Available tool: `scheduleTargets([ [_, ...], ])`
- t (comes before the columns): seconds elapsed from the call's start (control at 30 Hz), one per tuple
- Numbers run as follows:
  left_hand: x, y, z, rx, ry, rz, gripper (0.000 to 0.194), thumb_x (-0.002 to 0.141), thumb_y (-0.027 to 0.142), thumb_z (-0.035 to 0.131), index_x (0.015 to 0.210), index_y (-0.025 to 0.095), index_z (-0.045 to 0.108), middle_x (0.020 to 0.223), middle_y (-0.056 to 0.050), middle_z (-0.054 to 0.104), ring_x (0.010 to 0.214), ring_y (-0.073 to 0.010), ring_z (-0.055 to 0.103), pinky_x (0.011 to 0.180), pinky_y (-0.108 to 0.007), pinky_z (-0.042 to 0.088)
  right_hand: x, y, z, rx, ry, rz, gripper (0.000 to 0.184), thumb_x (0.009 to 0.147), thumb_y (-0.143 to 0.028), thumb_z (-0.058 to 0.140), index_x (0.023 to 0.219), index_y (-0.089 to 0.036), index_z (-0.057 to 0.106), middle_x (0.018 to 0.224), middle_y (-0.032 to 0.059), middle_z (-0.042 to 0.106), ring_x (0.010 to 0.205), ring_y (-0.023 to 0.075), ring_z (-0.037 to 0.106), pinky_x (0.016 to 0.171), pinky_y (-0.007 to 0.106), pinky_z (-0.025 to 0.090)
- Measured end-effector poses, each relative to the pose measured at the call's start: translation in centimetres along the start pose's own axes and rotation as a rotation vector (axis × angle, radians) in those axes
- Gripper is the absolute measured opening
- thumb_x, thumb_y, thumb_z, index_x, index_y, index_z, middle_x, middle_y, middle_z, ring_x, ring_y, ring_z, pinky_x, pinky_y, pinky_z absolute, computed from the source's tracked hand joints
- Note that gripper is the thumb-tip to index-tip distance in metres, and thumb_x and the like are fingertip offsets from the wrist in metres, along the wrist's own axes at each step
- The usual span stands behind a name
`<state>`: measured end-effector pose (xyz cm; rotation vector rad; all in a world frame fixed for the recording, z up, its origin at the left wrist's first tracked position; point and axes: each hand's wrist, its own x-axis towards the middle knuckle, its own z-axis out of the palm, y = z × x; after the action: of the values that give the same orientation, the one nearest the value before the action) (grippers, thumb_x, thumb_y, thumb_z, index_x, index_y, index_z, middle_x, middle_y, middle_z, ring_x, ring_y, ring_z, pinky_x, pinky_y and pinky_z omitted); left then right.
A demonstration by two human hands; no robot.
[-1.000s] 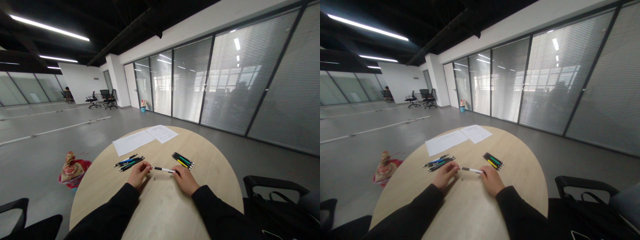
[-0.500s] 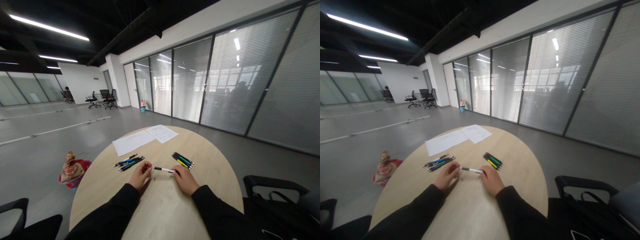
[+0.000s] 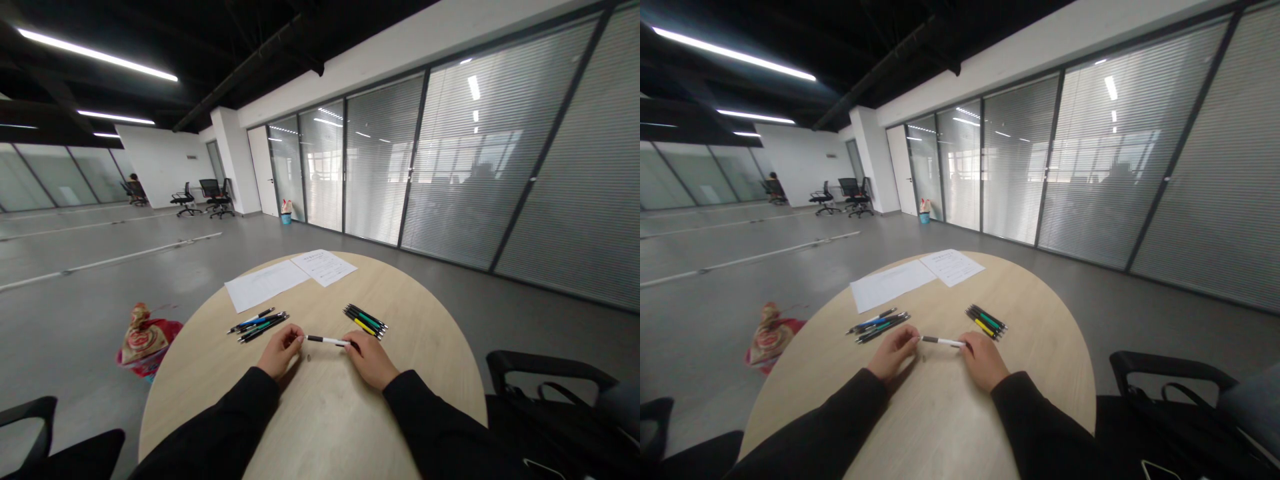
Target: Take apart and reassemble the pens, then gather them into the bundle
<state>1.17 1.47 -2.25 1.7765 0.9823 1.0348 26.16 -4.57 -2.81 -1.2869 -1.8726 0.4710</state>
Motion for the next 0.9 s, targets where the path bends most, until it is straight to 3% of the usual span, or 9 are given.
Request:
scheduleTargets([
  [0.47,-0.11,0.35,-0.07,-0.008,-0.042,-0.006,0.034,0.079,0.049,0.065,0.077,0.016,0.057,0.065,0.0,0.058,0.058,-0.0136,0.053,0.057,-0.025,0.041,0.0,-0.42,-0.11,-0.083,-0.063,0.004,0.017,0.086,-0.013,0.052,0.09,-0.019,0.068,0.088,0.0052,0.068,0.087,0.0183,0.06,0.081,0.028,0.042],
  [0.9,-0.18,0.58,0.1,0.029,-0.055,0.002,0.032,0.08,0.047,0.064,0.076,0.016,0.056,0.065,0.001,0.056,0.06,-0.0134,0.051,0.058,-0.025,0.041,-0.03,-0.37,-0.08,-0.103,-0.079,-0.006,0.017,0.086,-0.013,0.052,0.089,-0.018,0.067,0.089,0.0054,0.069,0.088,0.0184,0.06,0.082,0.028,0.041],
])
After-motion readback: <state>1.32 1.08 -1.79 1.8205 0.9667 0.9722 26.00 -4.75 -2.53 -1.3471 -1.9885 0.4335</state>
